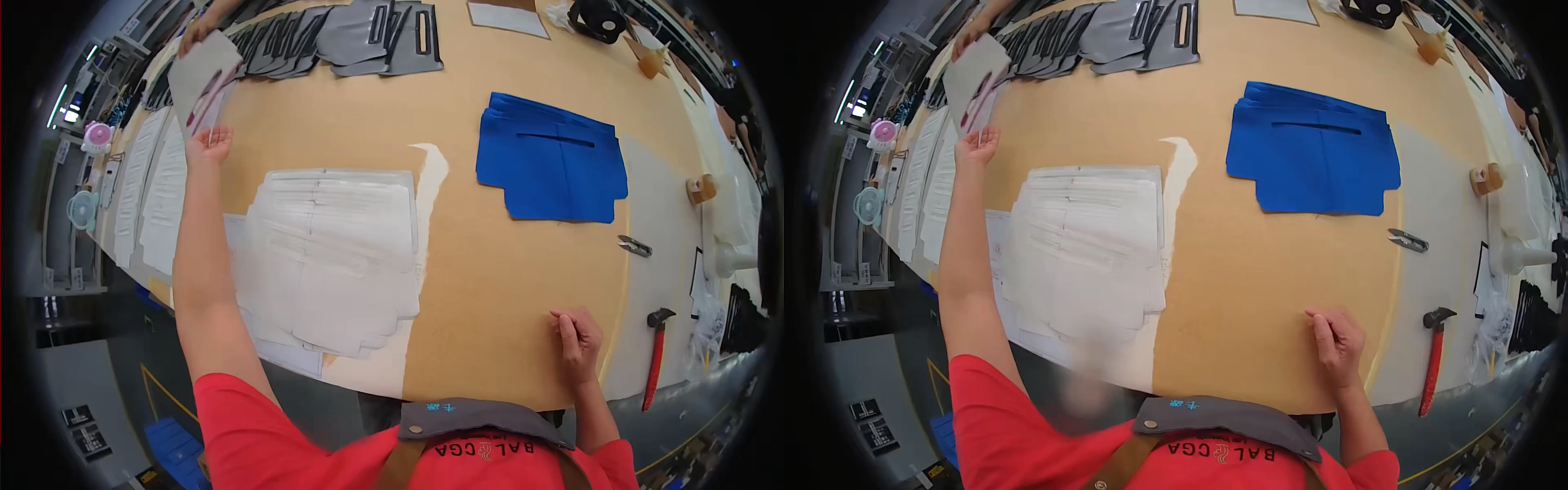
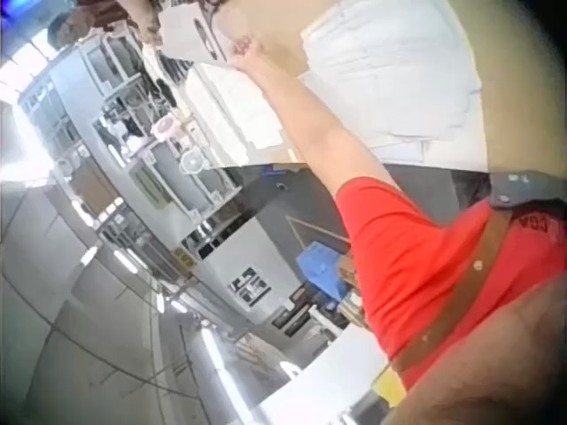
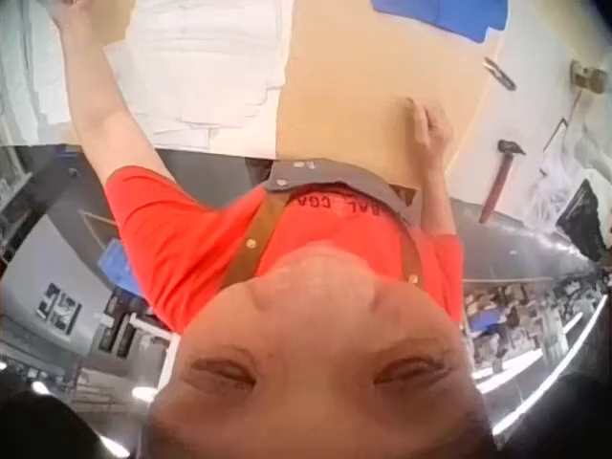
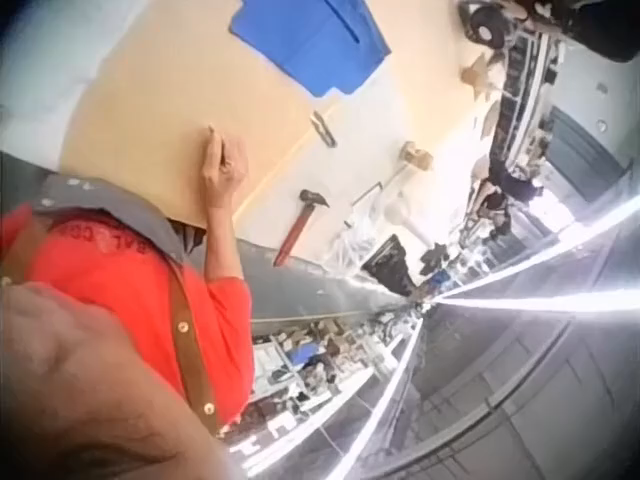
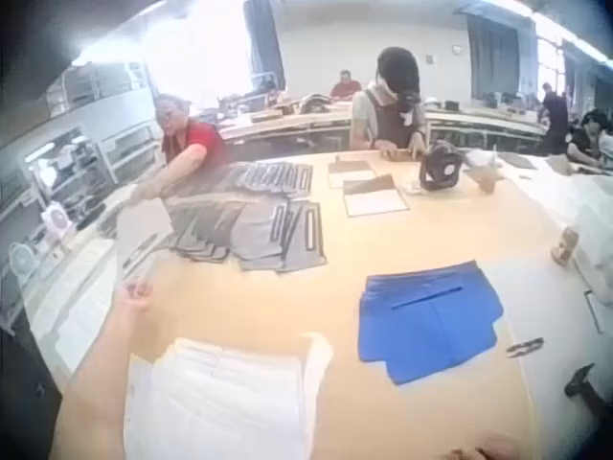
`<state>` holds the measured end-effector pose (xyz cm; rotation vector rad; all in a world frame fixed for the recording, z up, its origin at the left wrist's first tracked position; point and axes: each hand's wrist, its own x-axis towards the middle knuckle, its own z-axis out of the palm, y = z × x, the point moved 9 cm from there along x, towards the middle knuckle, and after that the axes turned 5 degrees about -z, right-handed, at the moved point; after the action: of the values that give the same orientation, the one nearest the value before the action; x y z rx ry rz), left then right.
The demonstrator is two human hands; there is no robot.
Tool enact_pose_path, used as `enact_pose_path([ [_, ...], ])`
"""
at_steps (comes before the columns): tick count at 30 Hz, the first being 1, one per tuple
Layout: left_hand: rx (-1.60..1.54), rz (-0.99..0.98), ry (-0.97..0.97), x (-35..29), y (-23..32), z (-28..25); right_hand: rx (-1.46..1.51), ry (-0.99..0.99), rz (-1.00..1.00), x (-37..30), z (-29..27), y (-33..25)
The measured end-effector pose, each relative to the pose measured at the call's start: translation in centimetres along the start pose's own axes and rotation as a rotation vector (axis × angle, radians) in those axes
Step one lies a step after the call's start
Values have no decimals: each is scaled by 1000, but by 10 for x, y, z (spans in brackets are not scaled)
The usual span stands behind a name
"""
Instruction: Manually align and attach a pink zipper strip to a white leather piece using small pliers.
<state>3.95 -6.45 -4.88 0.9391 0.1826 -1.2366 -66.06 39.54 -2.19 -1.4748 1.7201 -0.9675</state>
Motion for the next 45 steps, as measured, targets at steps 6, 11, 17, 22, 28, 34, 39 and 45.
enact_pose_path([
  [6, 435, 6, -281, -134, -79, 28, 302, -69, 81, 37, 0, -41],
  [11, 778, 23, -508, -256, -130, 24, 103, -379, -321, 89, 73, -125],
  [17, 1721, 573, -854, -354, -178, -1, 45, -387, -535, 131, 179, -145],
  [22, 2111, 974, -991, -351, -200, -23, -172, -462, -370, 147, 209, -142],
  [28, 2191, 818, -962, -331, -205, -17, -185, -338, -530, 141, 201, -162],
  [34, 2299, 522, -1075, -311, -210, -12, -160, -188, -875, 50, 154, -232],
  [39, 2347, 313, -946, -319, -211, -14, 135, -201, -166, 58, 54, -138],
  [45, 1952, 841, -1018, -367, -221, 11, 101, -146, 91, 45, -41, 38],
])
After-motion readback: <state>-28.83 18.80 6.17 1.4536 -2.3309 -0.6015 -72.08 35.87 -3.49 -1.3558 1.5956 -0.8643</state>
